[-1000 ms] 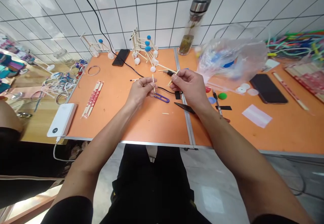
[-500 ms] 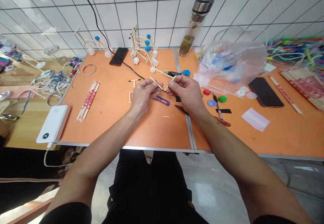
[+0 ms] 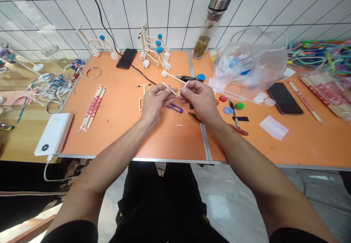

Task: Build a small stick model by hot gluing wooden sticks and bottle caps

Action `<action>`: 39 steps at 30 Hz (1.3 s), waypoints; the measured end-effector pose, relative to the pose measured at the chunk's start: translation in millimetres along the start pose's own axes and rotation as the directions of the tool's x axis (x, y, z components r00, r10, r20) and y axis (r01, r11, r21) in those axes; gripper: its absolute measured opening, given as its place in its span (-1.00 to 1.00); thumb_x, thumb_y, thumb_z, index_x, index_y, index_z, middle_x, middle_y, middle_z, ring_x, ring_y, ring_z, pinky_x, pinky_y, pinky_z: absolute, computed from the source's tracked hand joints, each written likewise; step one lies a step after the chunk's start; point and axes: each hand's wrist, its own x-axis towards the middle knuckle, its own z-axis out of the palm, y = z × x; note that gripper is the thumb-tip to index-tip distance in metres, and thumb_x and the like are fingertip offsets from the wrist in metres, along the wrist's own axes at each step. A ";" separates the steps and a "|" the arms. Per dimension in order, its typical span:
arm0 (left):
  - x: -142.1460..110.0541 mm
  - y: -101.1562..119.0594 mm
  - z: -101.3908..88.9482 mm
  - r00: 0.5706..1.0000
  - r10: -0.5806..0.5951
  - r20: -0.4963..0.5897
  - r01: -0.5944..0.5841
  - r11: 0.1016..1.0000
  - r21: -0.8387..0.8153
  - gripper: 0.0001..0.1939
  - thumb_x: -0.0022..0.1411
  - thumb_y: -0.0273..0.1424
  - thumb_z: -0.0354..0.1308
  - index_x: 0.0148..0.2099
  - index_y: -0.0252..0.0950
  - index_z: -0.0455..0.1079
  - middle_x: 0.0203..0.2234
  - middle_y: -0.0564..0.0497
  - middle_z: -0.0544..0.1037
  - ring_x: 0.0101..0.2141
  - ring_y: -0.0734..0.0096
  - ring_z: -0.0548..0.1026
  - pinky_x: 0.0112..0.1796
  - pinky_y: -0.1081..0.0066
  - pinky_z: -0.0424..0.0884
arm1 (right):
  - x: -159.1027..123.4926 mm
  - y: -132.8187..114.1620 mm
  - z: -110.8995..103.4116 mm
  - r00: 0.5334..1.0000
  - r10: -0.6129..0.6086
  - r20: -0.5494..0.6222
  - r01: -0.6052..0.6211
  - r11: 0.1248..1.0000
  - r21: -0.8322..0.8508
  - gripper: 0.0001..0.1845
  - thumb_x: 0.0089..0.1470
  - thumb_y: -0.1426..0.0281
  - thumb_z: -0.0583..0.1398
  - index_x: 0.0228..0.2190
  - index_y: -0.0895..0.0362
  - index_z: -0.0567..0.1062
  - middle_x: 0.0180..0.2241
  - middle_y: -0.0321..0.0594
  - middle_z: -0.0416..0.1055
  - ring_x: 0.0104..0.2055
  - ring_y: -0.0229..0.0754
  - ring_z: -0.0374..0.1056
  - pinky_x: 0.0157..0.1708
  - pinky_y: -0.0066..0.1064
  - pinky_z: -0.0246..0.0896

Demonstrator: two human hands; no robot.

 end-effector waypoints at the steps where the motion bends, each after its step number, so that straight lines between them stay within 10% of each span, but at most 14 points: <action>1: -0.1 0.2 -0.2 1.000 0.000 -0.002 0.000 1.000 0.008 -0.85 0.32 -0.37 0.48 -0.21 -0.24 0.56 -0.25 0.01 0.81 -0.32 0.46 0.75 -0.23 0.51 0.66 | 0.0 0.4 0.2 1.000 0.001 0.001 -0.001 1.000 -0.003 -0.45 -0.04 -0.11 0.61 -0.36 0.02 0.60 -0.40 -0.31 0.60 -0.32 -0.21 0.61 -0.29 -0.41 0.61; 39: -2.5 3.1 5.5 0.998 -0.049 -0.036 0.048 0.998 -0.029 -0.83 0.35 -0.48 0.47 -0.23 -0.28 0.52 -0.24 -0.07 0.81 -0.32 0.39 0.78 -0.22 0.46 0.65 | -5.8 5.0 8.8 0.995 -0.088 -0.046 0.084 0.992 -0.089 -0.43 -0.07 -0.08 0.61 -0.31 0.00 0.54 -0.37 -0.33 0.54 -0.34 -0.20 0.50 -0.21 -0.29 0.60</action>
